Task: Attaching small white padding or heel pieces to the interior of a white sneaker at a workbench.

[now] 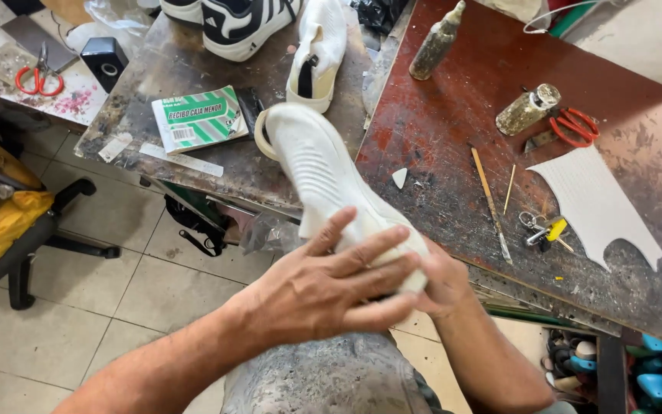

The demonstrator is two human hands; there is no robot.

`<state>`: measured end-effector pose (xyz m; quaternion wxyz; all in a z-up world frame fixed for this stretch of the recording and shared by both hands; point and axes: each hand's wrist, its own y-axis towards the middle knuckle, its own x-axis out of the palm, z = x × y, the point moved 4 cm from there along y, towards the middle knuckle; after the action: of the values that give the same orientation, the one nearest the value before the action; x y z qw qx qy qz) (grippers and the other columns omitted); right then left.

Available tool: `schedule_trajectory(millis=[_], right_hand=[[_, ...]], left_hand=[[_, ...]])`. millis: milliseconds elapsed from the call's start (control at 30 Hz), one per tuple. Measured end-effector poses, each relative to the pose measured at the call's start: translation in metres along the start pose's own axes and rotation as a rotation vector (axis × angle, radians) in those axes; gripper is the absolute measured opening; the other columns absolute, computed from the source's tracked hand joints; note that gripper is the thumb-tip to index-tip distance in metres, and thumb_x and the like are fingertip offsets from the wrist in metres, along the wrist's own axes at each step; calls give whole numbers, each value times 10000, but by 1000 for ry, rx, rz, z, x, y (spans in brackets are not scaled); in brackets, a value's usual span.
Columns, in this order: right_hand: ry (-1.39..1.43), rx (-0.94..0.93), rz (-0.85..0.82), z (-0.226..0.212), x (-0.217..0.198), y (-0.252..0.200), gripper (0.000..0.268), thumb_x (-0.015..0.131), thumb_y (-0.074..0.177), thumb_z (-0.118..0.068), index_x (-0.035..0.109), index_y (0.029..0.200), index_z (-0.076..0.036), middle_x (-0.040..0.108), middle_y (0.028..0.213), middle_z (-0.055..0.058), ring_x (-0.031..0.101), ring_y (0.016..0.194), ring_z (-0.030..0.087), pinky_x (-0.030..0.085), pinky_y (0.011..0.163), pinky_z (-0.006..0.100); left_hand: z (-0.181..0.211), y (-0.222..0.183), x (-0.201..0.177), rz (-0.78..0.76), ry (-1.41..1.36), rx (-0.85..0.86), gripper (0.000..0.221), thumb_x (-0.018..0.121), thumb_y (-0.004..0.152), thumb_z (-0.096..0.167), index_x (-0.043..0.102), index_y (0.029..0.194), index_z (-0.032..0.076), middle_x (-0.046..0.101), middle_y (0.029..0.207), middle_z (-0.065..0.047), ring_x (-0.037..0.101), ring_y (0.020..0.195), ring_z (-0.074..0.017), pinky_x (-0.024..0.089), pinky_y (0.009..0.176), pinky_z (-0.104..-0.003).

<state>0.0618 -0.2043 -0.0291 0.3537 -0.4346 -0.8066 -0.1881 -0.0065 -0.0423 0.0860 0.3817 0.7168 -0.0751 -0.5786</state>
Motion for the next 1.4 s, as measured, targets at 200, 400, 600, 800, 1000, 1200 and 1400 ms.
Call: schedule_trajectory(millis=[200, 400, 600, 800, 1000, 1200, 1400], right_hand=[[-122, -22, 69, 20, -25, -1, 1126, 862, 636, -52, 234, 1570, -51, 503, 1439, 188, 582, 1230, 254, 552, 914, 346], [-790, -251, -15, 33, -18, 5, 1331, 1000, 549, -509, 246, 1578, -126, 556, 1379, 120, 539, 1251, 221, 480, 1017, 401], [-1800, -621, 305, -46, -75, 28, 481, 828, 802, -163, 678, 1259, -139, 780, 980, -14, 705, 737, 207, 556, 731, 374], [-2037, -202, 151, -75, -90, 74, 571, 879, 717, -231, 670, 1245, -174, 771, 1079, 41, 710, 990, 337, 560, 880, 465], [-2040, -313, 133, -73, -92, 76, 341, 845, 724, -216, 733, 1043, -174, 731, 953, 7, 735, 849, 249, 611, 732, 381], [-1213, -372, 284, -81, -93, 47, 331, 838, 764, -9, 747, 1082, -17, 683, 1041, 109, 680, 813, 175, 618, 681, 291], [-893, -673, 125, -65, -60, 30, 230, 840, 780, 24, 695, 956, 57, 645, 1072, 269, 740, 921, 291, 675, 767, 398]], left_hand=[[-27, -33, 17, 524, -479, -639, 680, 641, 827, 400, 366, 1349, 61, 380, 1491, -253, 390, 1454, -395, 379, 1219, -534], [-58, -63, 86, 442, -1051, -1430, 876, 867, 745, 243, 395, 1484, 245, 617, 1322, -272, 669, 1153, -410, 568, 943, -475], [-96, -46, 60, 267, -937, -1399, 847, 885, 725, 374, 464, 1454, 283, 649, 1314, -202, 679, 1170, -392, 539, 980, -507], [-133, -38, 97, 198, -946, -1319, 699, 849, 811, 276, 500, 1417, 266, 641, 1291, -241, 652, 1175, -431, 519, 1003, -517], [-134, -47, 123, 180, -895, -1354, 632, 775, 879, 309, 463, 1429, 318, 625, 1337, -239, 617, 1233, -451, 487, 1052, -514], [-123, -34, 113, 260, -865, -1363, 574, 729, 908, 300, 477, 1424, 299, 594, 1356, -290, 527, 1310, -506, 424, 1099, -557], [-109, -18, 115, 416, -811, -1310, 570, 683, 942, 269, 451, 1459, 215, 500, 1456, -301, 433, 1385, -522, 339, 1138, -603]])
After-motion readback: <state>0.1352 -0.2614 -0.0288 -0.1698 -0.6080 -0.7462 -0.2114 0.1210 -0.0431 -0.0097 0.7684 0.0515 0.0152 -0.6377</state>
